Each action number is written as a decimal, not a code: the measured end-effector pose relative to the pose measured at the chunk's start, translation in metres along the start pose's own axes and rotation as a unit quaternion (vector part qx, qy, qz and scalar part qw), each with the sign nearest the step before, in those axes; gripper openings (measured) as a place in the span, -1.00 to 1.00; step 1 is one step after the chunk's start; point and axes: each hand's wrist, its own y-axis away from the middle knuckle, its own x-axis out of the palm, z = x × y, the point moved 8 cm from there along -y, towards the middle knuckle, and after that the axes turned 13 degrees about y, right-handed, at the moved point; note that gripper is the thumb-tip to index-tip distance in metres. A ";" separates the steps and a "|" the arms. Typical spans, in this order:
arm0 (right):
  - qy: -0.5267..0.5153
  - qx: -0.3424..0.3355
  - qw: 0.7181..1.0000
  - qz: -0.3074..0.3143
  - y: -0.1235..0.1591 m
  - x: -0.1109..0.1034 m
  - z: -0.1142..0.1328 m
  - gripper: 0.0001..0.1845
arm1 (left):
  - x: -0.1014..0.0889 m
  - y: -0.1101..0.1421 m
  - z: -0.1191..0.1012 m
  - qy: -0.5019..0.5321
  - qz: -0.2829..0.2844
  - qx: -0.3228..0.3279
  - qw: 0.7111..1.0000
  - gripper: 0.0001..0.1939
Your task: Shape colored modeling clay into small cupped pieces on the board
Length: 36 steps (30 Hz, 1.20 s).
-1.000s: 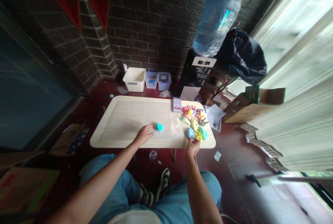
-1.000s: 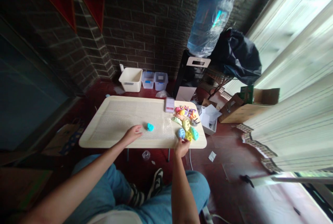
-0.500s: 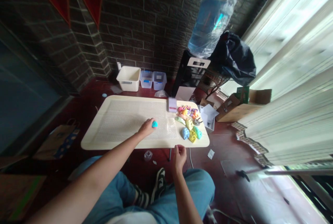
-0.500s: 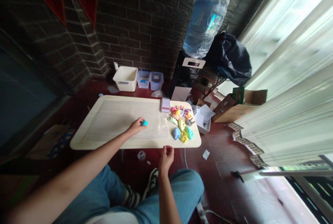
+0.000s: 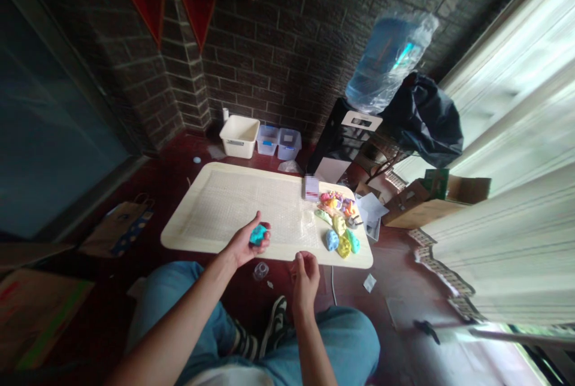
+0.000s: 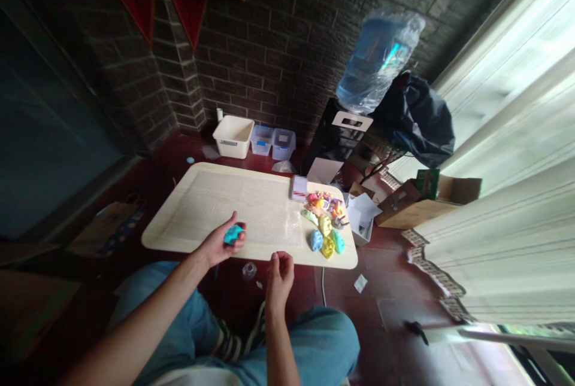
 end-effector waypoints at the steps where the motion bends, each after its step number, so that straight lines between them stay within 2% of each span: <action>1: -0.006 -0.001 1.000 0.010 0.001 0.004 0.007 -0.65 | 0.006 0.005 0.002 -0.001 0.012 -0.001 1.000 -0.57; 9: -0.034 -0.036 0.997 0.051 0.005 0.025 0.076 -0.68 | 0.061 0.049 0.002 -0.017 0.108 0.043 0.993 -0.45; 12: 0.008 -0.119 0.992 0.036 0.015 0.026 0.114 -0.73 | 0.070 0.059 -0.004 -0.002 0.108 0.072 0.992 -0.43; 14: 0.070 -0.223 0.972 0.028 0.028 0.030 0.144 -0.76 | 0.071 0.063 -0.008 0.020 0.093 0.090 0.991 -0.50; 17: 0.173 -0.385 0.903 0.084 0.055 0.054 0.173 -0.63 | 0.072 0.070 -0.004 0.069 0.092 0.070 0.991 -0.60; 19: 0.215 -0.448 0.860 0.111 0.069 0.070 0.178 -0.57 | 0.072 0.075 0.001 0.106 0.101 0.035 0.989 -0.56; 21: 0.217 -0.464 0.854 0.091 0.072 0.074 0.177 -0.61 | 0.073 0.082 0.005 0.141 0.106 0.002 0.984 -0.49; 23: 0.186 -0.437 0.879 0.054 0.066 0.071 0.174 -0.70 | 0.076 0.089 0.007 0.170 0.117 -0.021 0.978 -0.48; 25: 0.134 -0.362 0.922 0.033 0.052 0.065 0.169 -0.71 | 0.080 0.095 0.008 0.191 0.134 -0.036 0.972 -0.52; 27: 0.058 -0.240 0.969 0.029 0.035 0.060 0.160 -0.53 | 0.082 0.098 0.008 0.199 0.141 -0.034 0.969 -0.58; 29: -0.055 -0.109 0.991 0.052 0.022 0.062 0.149 -0.35 | 0.081 0.098 0.008 0.196 0.133 -0.019 0.971 -0.63; 31: -0.183 -0.014 0.978 0.102 0.017 0.071 0.144 -0.26 | 0.077 0.096 0.008 0.184 0.117 0.003 0.976 -0.63; 33: -0.284 0.042 0.945 0.157 0.016 0.081 0.145 -0.25 | 0.074 0.095 0.006 0.171 0.107 0.020 0.979 -0.61; 36: -0.341 0.092 0.911 0.212 0.017 0.090 0.147 -0.26 | 0.071 0.094 0.004 0.148 0.104 0.036 0.983 -0.60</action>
